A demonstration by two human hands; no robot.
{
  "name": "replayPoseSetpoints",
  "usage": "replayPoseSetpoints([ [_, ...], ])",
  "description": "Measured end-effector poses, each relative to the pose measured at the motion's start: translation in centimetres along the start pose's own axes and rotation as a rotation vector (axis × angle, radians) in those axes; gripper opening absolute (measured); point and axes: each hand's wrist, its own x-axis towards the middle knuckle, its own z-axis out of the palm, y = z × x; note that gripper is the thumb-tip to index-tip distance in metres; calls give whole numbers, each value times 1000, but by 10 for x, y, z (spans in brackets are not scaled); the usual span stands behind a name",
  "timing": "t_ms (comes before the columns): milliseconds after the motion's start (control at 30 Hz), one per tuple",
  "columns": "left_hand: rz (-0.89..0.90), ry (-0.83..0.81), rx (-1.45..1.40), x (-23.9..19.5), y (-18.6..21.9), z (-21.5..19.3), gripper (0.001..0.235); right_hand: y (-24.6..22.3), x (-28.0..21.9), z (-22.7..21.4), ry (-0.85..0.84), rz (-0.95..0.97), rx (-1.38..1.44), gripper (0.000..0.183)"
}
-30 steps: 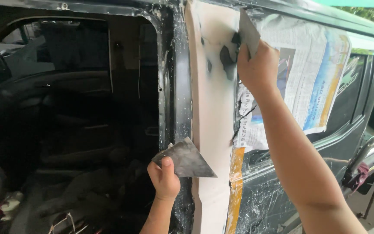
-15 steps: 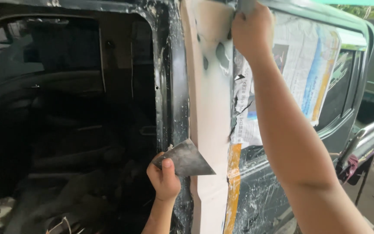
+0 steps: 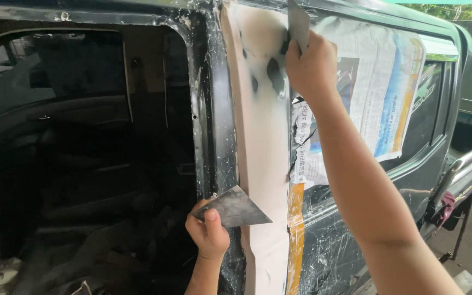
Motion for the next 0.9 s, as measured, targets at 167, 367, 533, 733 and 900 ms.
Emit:
replayPoseSetpoints([
  [167, 134, -17, -12, 2, -1, 5, 54, 13, 26, 18, -14, -87, -11, 10],
  [367, 146, -52, 68, 5, 14, 7, 51, 46, 21, -4, 149, 308, 344, 18],
  [533, -192, -12, 214, -17, -5, -20, 43, -34, -111, -92, 123, 395, 564, 18],
  [733, -561, -91, 380, -93, 86, -44, 36, -116, -313, -152, -499, 539, 554, 74],
  [900, -788, -9, -333, -184, 95, -52, 58, -184, -429, -160, -858, 479, 623, 89],
])
